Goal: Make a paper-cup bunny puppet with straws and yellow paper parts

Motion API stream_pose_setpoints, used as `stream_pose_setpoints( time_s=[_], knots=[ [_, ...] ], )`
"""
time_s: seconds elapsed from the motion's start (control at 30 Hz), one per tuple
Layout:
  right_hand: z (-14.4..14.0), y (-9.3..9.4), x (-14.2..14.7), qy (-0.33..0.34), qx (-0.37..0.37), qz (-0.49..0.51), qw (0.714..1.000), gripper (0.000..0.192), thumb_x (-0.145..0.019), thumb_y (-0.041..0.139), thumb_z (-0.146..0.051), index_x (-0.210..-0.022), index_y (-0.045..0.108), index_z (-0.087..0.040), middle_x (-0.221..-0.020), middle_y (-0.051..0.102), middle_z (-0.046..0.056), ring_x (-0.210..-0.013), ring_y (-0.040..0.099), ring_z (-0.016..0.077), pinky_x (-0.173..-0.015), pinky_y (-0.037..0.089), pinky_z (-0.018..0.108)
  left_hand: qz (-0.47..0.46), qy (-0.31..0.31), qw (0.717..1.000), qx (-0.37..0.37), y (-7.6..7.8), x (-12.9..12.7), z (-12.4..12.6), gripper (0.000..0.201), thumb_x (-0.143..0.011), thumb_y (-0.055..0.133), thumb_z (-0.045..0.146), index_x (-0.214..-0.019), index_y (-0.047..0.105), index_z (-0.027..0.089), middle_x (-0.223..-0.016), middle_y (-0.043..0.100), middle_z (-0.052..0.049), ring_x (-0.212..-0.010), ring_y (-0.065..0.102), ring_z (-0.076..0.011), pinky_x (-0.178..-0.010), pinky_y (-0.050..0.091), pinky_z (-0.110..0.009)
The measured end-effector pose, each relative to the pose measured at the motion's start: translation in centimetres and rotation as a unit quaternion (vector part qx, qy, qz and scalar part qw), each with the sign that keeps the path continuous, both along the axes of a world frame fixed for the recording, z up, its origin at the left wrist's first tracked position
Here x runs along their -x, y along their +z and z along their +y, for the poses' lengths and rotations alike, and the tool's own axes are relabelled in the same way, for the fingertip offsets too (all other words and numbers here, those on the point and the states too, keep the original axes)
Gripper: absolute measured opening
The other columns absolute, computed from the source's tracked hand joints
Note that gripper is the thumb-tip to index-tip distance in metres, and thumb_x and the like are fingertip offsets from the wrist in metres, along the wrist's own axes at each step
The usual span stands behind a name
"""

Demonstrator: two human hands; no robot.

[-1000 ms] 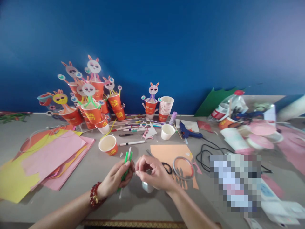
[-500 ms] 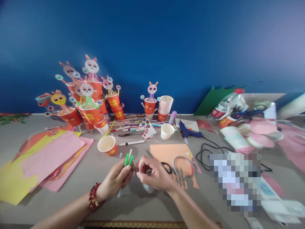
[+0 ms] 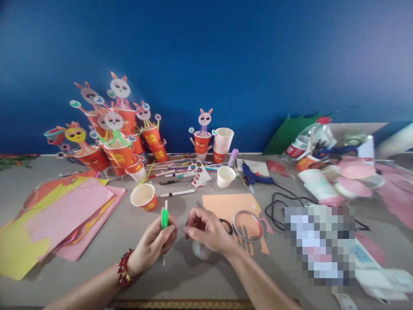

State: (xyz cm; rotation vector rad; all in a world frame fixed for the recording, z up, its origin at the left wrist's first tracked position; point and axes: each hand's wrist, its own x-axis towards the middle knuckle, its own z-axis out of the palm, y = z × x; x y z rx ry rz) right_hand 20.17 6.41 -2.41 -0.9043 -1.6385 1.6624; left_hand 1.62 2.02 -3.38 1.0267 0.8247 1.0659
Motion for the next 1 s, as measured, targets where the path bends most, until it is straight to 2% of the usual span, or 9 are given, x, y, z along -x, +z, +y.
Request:
stream_pose_setpoints(
  time_s=[0.13, 0.37, 0.53, 0.77, 1.0],
  knots=[
    [0.1, -0.3, 0.5, -0.029, 0.027, 0.017, 0.999, 0.036, -0.081, 0.073, -0.047, -0.075, 0.051, -0.018, -0.063, 0.062, -0.002, -0.056, 0.056, 0.0109, -0.054, 0.042, 0.021, 0.022, 0.020, 0.999, -0.022, -0.4, 0.1, 0.0, 0.028, -0.094, 0.053, 0.045, -0.083, 0.048, 0.019, -0.054, 0.030, 0.011, -0.040, 0.020, -0.0030, -0.038, 0.018, -0.016],
    [0.1, -0.2, 0.7, -0.045, 0.061, 0.056, 0.996, 0.043, -0.074, 0.080, -0.048, -0.089, 0.051, -0.021, -0.061, 0.061, -0.006, -0.053, 0.060, 0.0112, -0.051, 0.046, 0.021, 0.115, 0.069, 0.989, -0.060, -0.8, 0.3, -0.1, 0.027, -0.094, 0.051, 0.044, -0.084, 0.050, 0.019, -0.054, 0.035, 0.009, -0.043, 0.026, -0.0046, -0.041, 0.022, -0.018],
    [0.0, -0.1, 0.5, -0.046, 0.023, 0.017, 0.999, 0.036, -0.078, 0.076, -0.049, -0.076, 0.058, -0.018, -0.060, 0.064, -0.001, -0.054, 0.060, 0.0115, -0.053, 0.046, 0.022, 0.089, 0.060, 0.993, -0.042, -0.6, 0.2, 0.0, 0.027, -0.094, 0.052, 0.044, -0.083, 0.049, 0.019, -0.053, 0.033, 0.010, -0.041, 0.025, -0.0039, -0.039, 0.021, -0.017],
    [0.1, 0.6, -0.2, -0.059, -0.072, -0.051, 0.994, 0.029, -0.087, 0.067, -0.045, -0.076, 0.061, -0.018, -0.064, 0.064, 0.000, -0.057, 0.057, 0.0120, -0.054, 0.044, 0.022, 0.000, 0.009, 1.000, 0.013, -0.3, 0.3, 0.5, 0.034, -0.090, 0.057, 0.050, -0.092, 0.054, 0.017, -0.053, 0.033, 0.011, -0.037, 0.022, -0.0021, -0.035, 0.018, -0.015],
    [0.7, 0.6, -1.5, -0.043, -0.136, -0.096, 0.985, 0.024, -0.090, 0.065, -0.038, -0.077, 0.063, -0.018, -0.066, 0.065, 0.000, -0.059, 0.058, 0.0122, -0.055, 0.043, 0.021, -0.051, -0.017, 0.999, 0.007, 0.0, 0.4, 0.5, 0.037, -0.095, 0.046, 0.049, -0.097, 0.058, 0.014, -0.059, 0.042, 0.007, -0.037, 0.027, -0.0014, -0.036, 0.019, -0.016]
  ],
)
